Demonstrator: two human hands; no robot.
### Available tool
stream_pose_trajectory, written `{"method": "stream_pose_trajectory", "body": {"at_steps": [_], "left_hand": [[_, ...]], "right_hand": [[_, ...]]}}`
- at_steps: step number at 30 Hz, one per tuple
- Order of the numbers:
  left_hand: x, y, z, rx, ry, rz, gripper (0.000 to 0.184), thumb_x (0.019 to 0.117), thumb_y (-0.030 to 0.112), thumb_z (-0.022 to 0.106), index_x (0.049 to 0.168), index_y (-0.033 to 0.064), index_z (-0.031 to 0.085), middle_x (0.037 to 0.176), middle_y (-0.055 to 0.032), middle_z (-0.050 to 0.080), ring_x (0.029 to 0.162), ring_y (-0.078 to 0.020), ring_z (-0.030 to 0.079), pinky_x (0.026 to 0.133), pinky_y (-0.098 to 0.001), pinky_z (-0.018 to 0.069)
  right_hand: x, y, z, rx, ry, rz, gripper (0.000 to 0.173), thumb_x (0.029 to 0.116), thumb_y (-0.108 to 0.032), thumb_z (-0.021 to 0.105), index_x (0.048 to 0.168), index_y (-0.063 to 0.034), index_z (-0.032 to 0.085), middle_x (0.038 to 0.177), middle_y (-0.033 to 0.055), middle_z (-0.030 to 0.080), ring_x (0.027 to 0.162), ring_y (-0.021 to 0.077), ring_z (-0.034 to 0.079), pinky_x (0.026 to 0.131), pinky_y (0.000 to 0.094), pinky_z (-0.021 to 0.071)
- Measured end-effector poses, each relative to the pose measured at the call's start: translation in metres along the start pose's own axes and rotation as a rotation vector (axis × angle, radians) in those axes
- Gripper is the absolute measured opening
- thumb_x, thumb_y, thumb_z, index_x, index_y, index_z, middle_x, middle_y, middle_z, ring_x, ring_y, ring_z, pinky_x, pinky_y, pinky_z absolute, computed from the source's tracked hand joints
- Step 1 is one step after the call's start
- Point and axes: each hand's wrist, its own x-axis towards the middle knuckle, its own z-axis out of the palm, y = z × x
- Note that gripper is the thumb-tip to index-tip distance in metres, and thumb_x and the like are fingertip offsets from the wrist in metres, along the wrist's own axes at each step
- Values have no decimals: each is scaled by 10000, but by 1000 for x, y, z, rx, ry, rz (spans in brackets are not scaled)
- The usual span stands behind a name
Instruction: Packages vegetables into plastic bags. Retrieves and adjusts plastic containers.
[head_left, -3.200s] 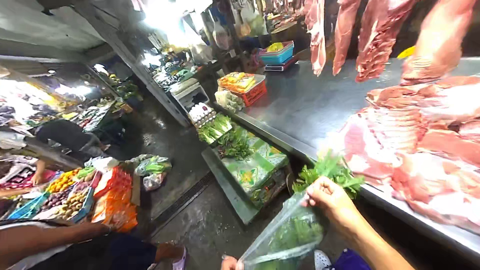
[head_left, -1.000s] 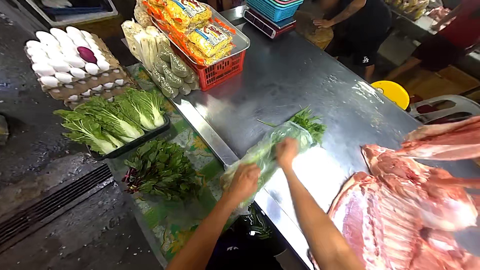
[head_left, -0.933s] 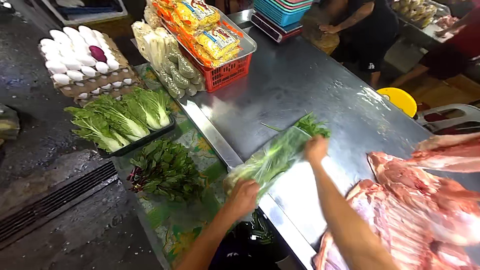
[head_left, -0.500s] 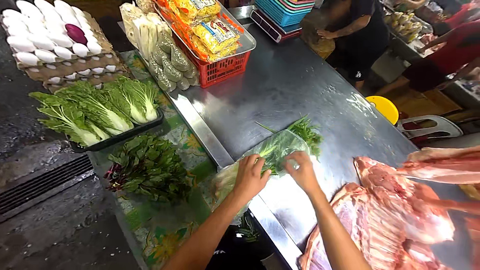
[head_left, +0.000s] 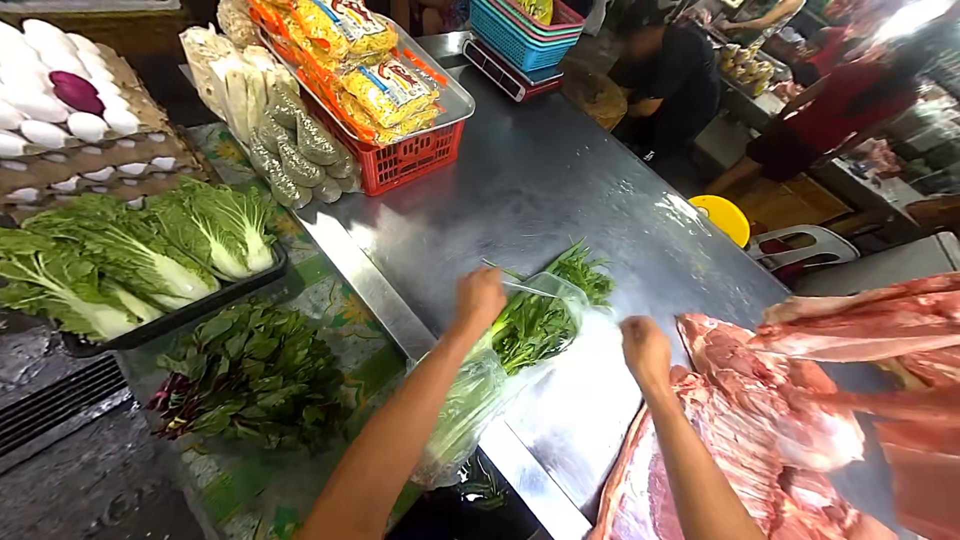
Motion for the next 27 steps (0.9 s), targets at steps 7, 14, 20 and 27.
{"method": "stream_pose_trajectory", "body": {"at_steps": [7,14,20,27], "left_hand": [[14,-105,-21,-177,52,-387,225,988,186,619,1069,-5,704,1067,-245,696,1057,-422,660,913,-645,496],[-76,-81,-29,-432,132,7,438,1013,308,635,1366,52,601,1313,-169,600,1036,-253,660,870,-428,575],[-113,-32,-23,-92,-204,-320,707,1059,607,343,1199,-3,671,1079,-236,697,1076,-393,673,945,-618,509],[-106,-18,13,254,-335,-313,381,1028,297,513,1289,50,638,1192,-213,693,1127,-397,668,894,-600,532]], "right_hand": [[-13,113,21,32,-50,447,308,1025,-183,554,1182,53,675,1123,307,684,1089,480,654,941,678,487],[-84,40,-4,504,217,108,267,980,-24,552,1202,114,605,1159,243,635,918,226,639,835,378,549],[-152,-82,68,730,-340,-207,337,995,-98,569,1306,8,644,1361,187,588,892,161,694,726,318,614],[-144,-145,109,400,-558,-161,462,1009,-164,597,1440,-6,544,1150,203,684,1011,300,680,932,488,544]]}}
